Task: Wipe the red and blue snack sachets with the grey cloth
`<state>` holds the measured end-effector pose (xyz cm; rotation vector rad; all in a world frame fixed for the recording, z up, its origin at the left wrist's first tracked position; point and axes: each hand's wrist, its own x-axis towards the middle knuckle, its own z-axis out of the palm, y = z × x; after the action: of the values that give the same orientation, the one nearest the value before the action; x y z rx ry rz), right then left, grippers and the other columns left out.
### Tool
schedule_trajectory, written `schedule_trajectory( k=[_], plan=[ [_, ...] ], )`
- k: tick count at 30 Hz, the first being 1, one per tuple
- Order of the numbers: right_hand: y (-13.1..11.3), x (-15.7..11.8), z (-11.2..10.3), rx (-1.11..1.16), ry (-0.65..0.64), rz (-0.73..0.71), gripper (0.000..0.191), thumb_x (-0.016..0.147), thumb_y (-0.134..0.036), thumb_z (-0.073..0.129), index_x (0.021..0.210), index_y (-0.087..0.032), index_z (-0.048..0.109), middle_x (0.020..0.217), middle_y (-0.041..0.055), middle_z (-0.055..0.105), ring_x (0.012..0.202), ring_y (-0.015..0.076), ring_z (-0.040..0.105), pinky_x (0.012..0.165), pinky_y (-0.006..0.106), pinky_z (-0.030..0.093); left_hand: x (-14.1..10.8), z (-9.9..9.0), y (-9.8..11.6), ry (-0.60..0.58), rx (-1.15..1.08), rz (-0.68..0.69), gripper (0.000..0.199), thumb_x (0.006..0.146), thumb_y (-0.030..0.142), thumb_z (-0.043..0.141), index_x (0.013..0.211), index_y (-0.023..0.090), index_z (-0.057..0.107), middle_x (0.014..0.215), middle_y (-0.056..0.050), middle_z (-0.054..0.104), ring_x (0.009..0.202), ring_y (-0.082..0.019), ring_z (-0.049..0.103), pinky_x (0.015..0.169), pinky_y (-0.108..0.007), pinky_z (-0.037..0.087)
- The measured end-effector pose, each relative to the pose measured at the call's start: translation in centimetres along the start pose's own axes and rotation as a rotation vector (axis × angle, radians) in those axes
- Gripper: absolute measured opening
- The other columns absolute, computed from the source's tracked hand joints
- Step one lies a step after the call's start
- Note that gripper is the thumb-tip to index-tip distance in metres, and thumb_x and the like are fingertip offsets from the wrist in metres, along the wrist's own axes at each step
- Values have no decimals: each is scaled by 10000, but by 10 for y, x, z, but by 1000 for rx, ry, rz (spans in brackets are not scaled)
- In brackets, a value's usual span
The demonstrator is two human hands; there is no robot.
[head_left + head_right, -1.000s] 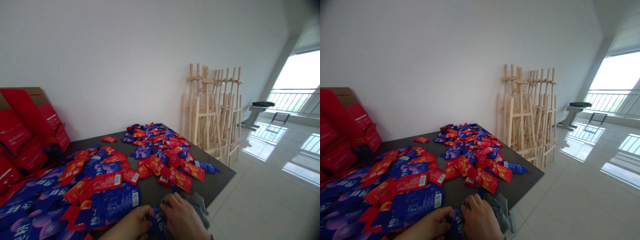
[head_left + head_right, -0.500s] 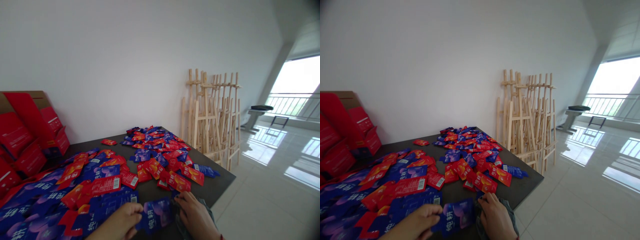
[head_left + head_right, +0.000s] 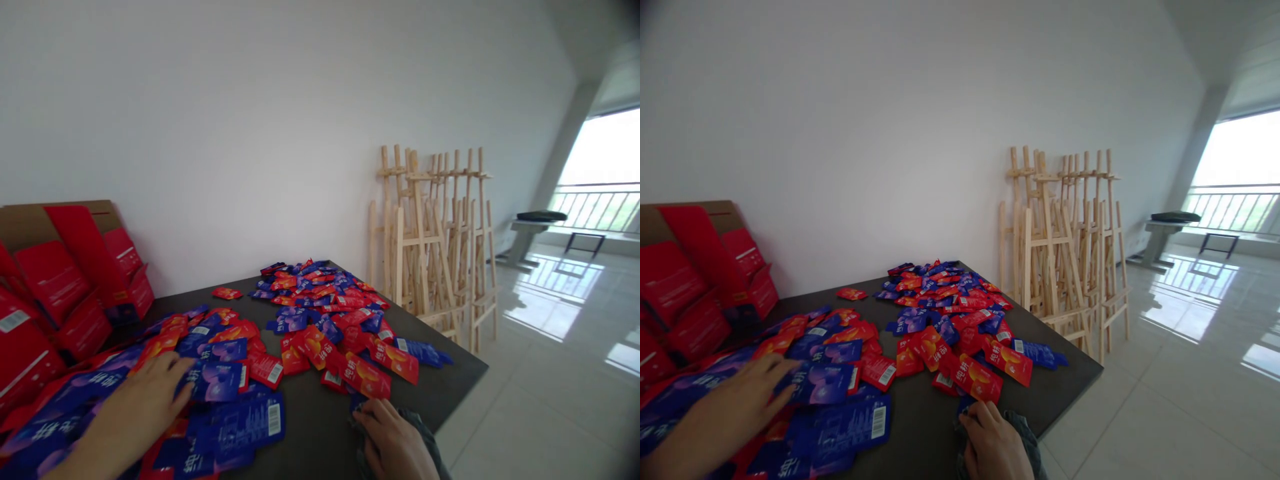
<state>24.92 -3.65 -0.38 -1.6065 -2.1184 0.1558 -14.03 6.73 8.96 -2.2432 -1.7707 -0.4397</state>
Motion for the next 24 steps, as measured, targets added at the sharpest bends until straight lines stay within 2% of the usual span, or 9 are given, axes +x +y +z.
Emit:
schedule_trajectory(
  k=[3, 6, 8, 10, 14, 18, 22, 24],
  plan=[
    [-1, 0, 0, 7, 6, 3, 399, 769, -97, 471, 1100, -219, 655, 1066, 45, 615, 985, 173, 554, 852, 226, 427, -12, 18, 59, -73, 47, 190, 475, 821, 469, 474, 1175, 196, 635, 1332, -134, 540, 1253, -337, 454, 1038, -502, 345],
    [0, 0, 0, 13, 6, 2, 405, 766, -100, 473, 1107, -222, 655, 1069, 44, 616, 993, 169, 553, 856, 216, 425, -18, 41, 110, -130, 28, 305, 555, 813, 449, 541, 1318, 218, 535, 1473, -118, 382, 1367, -346, 298, 1098, -562, 242],
    [1, 0, 1, 9, 13, -1, 405, 767, -101, 471, 1108, -219, 656, 1069, 45, 616, 998, 167, 552, 862, 212, 422, -15, 53, 130, -190, -19, 350, 590, 820, 428, 554, 1366, 220, 478, 1497, -113, 332, 1384, -335, 267, 1109, -569, 219],
    [3, 0, 3, 3, 20, -5, 415, 761, -99, 475, 1116, -217, 653, 1069, 43, 617, 1003, 165, 552, 867, 207, 420, -8, 60, 137, -254, -69, 367, 594, 844, 434, 536, 1392, 227, 440, 1494, -116, 333, 1377, -324, 288, 1104, -568, 236],
    [11, 1, 12, -19, 26, -20, 443, 730, -91, 496, 1123, -225, 651, 1073, 34, 623, 1009, 164, 557, 861, 192, 426, 0, 61, 128, -341, -97, 366, 576, 870, 458, 510, 1401, 252, 420, 1467, -117, 380, 1358, -315, 332, 1096, -585, 239],
    [16, 1, 21, -41, 64, -39, 442, 719, -95, 512, 1113, -234, 655, 1055, 31, 633, 995, 173, 564, 849, 197, 437, -10, 59, 94, -360, -68, 422, 524, 873, 385, 521, 1385, 328, 426, 1478, -60, 366, 1354, -301, 342, 1093, -562, 275],
    [15, 1, 20, -27, 70, -43, 437, 724, -92, 504, 1104, -243, 656, 1045, 29, 635, 978, 176, 568, 825, 210, 448, -23, 57, 50, -272, -41, 544, 584, 826, 287, 577, 1376, 395, 416, 1459, -11, 408, 1317, -284, 409, 1076, -496, 346],
    [12, 1, 17, -17, 63, -29, 435, 723, -90, 500, 1098, -243, 658, 1044, 29, 633, 978, 177, 566, 825, 215, 446, -24, 53, 40, -196, -43, 599, 553, 815, 266, 590, 1342, 384, 471, 1419, -7, 472, 1275, -268, 465, 1068, -452, 368]
  ],
)
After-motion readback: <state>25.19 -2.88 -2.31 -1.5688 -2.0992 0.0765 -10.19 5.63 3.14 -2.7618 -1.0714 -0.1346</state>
